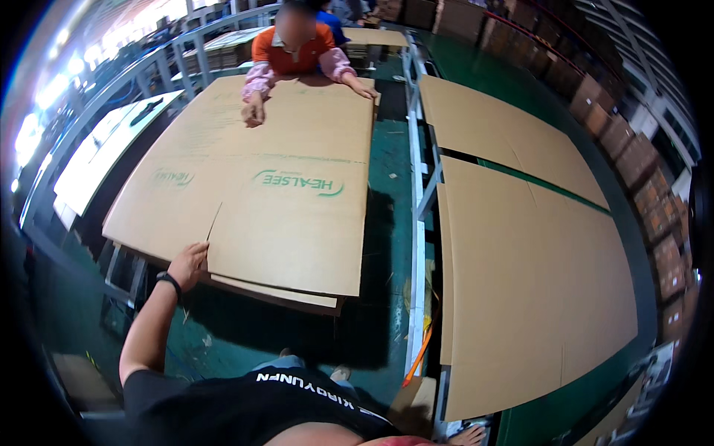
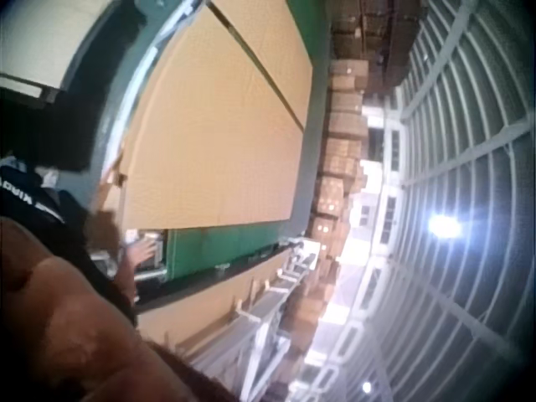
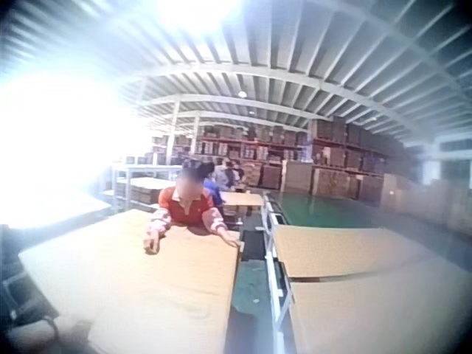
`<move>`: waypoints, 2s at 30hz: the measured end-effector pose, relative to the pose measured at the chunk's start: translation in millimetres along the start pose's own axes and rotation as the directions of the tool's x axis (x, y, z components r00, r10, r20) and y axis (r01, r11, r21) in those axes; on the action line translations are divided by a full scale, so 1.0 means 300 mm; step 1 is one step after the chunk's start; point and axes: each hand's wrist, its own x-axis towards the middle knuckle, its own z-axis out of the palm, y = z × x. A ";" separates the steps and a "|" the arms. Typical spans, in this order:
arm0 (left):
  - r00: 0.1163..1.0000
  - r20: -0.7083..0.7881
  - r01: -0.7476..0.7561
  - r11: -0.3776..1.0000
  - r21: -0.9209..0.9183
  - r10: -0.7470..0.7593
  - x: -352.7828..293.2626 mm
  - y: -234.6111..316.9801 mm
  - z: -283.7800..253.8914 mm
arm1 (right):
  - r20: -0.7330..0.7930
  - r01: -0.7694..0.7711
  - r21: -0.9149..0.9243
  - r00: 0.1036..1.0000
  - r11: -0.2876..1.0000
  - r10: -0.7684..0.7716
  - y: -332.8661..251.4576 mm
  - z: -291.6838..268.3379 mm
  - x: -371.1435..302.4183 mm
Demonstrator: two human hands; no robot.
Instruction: The person assembles flat cardboard boxes on a conveyor belt. They fold the flaps, tuck in the tabs, and secure the boxes before passing them down the line.
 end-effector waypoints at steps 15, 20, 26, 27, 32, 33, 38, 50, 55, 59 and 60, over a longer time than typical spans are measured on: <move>1.000 -0.011 0.006 0.999 0.048 -0.006 -0.056 -0.080 0.012 | -0.482 0.415 0.662 0.873 0.624 -0.069 -0.213 -0.750 1.085; 0.977 0.117 0.104 0.878 0.468 -0.179 0.120 0.180 -0.064 | -0.684 0.604 0.601 0.727 0.524 -0.053 -0.001 -1.377 0.989; 0.921 -0.034 -0.224 0.457 -0.861 0.387 0.498 0.995 0.110 | -0.784 0.776 0.597 0.512 0.202 0.350 0.411 -2.169 0.757; 0.938 0.165 0.053 0.347 -0.936 0.303 0.553 1.139 0.162 | -0.780 0.832 0.525 0.387 0.178 0.491 0.506 -2.168 0.816; 0.769 0.595 0.634 -0.408 -0.657 0.234 0.621 1.623 0.583 | -0.537 0.667 0.738 0.485 0.105 0.690 0.773 -1.918 1.211; 0.735 0.563 0.669 -0.535 -0.515 0.377 0.622 1.660 0.618 | -0.467 0.620 0.784 0.559 0.027 0.685 0.784 -1.818 1.318; 0.724 0.523 0.683 -0.571 -0.455 0.449 0.602 1.659 0.498 | 0.056 0.170 0.789 0.937 -0.590 0.345 0.584 -1.168 1.717; 0.888 0.461 0.451 -0.182 -0.874 -0.014 1.057 1.376 -0.079 | 0.451 -0.305 -0.014 0.848 -0.952 -0.278 -0.066 -0.724 1.531; 0.945 0.305 0.326 -0.409 -0.852 0.117 0.915 1.086 -0.463 | 0.219 -0.102 0.100 0.972 -0.990 -0.078 0.181 -1.020 1.632; 0.960 0.279 0.261 -0.403 -0.877 0.014 0.602 0.720 -0.574 | 0.026 -0.072 0.054 0.997 -0.996 -0.070 0.192 -1.424 1.346; 0.956 0.295 0.269 -0.386 -0.882 -0.008 0.525 0.588 -0.574 | 0.008 -0.100 0.054 0.995 -0.994 -0.100 0.144 -1.514 1.244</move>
